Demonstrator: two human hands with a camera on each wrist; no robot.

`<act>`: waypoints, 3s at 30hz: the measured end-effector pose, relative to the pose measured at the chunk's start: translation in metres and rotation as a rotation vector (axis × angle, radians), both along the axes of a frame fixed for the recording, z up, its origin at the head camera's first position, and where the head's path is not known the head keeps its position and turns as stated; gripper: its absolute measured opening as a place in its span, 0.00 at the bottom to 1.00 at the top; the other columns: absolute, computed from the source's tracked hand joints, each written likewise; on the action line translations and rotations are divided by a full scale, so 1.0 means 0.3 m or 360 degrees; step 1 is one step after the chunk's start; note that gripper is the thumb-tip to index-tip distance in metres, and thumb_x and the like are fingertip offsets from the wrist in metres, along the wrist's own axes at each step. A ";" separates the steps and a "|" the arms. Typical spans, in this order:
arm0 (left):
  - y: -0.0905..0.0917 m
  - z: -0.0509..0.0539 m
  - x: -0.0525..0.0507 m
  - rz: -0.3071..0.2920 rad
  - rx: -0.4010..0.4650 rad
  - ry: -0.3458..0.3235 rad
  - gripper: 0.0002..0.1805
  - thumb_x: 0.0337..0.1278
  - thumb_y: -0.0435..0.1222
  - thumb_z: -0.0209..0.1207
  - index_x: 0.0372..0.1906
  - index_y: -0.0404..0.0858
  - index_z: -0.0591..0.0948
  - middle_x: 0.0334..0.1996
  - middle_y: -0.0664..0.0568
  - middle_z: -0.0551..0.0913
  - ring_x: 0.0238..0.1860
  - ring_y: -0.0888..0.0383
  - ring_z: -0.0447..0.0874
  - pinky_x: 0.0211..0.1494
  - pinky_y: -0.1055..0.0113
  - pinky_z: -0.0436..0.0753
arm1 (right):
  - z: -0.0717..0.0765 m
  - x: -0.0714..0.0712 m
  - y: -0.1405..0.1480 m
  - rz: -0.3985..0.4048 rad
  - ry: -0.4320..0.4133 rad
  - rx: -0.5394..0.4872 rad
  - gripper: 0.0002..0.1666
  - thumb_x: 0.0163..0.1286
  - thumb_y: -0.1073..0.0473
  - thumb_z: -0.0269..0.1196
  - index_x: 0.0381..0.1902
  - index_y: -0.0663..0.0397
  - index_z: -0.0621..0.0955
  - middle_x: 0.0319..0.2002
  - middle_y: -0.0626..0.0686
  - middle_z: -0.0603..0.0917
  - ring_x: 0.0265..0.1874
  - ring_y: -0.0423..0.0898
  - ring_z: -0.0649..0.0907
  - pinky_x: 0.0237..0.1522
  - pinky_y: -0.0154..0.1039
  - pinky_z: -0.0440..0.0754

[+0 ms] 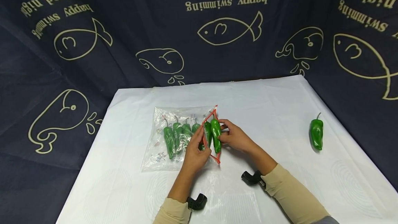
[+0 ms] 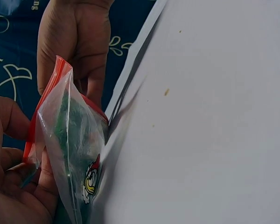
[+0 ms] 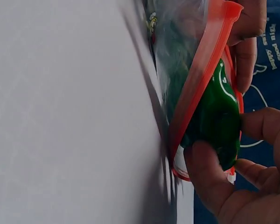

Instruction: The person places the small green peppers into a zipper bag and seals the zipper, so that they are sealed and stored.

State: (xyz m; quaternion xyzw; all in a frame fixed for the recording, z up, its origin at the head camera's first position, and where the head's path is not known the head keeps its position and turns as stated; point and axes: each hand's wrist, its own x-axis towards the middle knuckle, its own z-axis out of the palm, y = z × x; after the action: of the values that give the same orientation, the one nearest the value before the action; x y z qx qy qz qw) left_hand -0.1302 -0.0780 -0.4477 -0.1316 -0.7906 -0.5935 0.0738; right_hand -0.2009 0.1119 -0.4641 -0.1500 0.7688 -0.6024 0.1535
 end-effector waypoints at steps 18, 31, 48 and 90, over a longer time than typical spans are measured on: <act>-0.013 -0.136 -0.053 0.0017 -0.0046 0.0033 0.46 0.39 0.20 0.56 0.74 0.31 0.63 0.75 0.48 0.61 0.69 0.50 0.66 0.64 0.53 0.72 | -0.004 -0.004 -0.002 -0.0118 0.0383 0.0723 0.32 0.64 0.62 0.64 0.66 0.64 0.74 0.42 0.58 0.79 0.37 0.49 0.78 0.37 0.43 0.78; -0.009 -0.146 -0.063 0.0007 0.0005 0.0067 0.45 0.39 0.19 0.56 0.73 0.30 0.64 0.75 0.49 0.62 0.57 0.47 0.76 0.54 0.56 0.79 | 0.022 -0.006 -0.001 -0.0162 -0.0071 0.0214 0.30 0.66 0.70 0.55 0.67 0.63 0.71 0.51 0.64 0.78 0.30 0.50 0.83 0.31 0.42 0.82; 0.000 -0.011 -0.004 -0.0021 0.0024 0.0025 0.42 0.40 0.18 0.57 0.70 0.22 0.64 0.73 0.38 0.61 0.69 0.42 0.64 0.66 0.52 0.71 | 0.019 -0.002 -0.021 -0.0075 -0.0259 -0.0026 0.27 0.71 0.69 0.50 0.68 0.64 0.68 0.53 0.66 0.75 0.32 0.55 0.87 0.32 0.47 0.85; -0.010 -0.020 -0.016 -0.0018 -0.0063 0.0076 0.42 0.41 0.19 0.55 0.71 0.25 0.64 0.73 0.36 0.63 0.69 0.43 0.64 0.66 0.60 0.68 | 0.021 -0.007 -0.070 0.0070 -0.0180 -0.0085 0.33 0.66 0.72 0.54 0.70 0.65 0.66 0.62 0.70 0.72 0.46 0.59 0.83 0.40 0.44 0.83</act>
State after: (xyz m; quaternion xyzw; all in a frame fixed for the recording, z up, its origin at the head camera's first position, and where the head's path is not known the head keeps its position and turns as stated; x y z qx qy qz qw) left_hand -0.1351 -0.0809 -0.4538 -0.1517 -0.7995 -0.5748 0.0865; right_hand -0.2031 0.0908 -0.4577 -0.1366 0.7391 -0.6267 0.2058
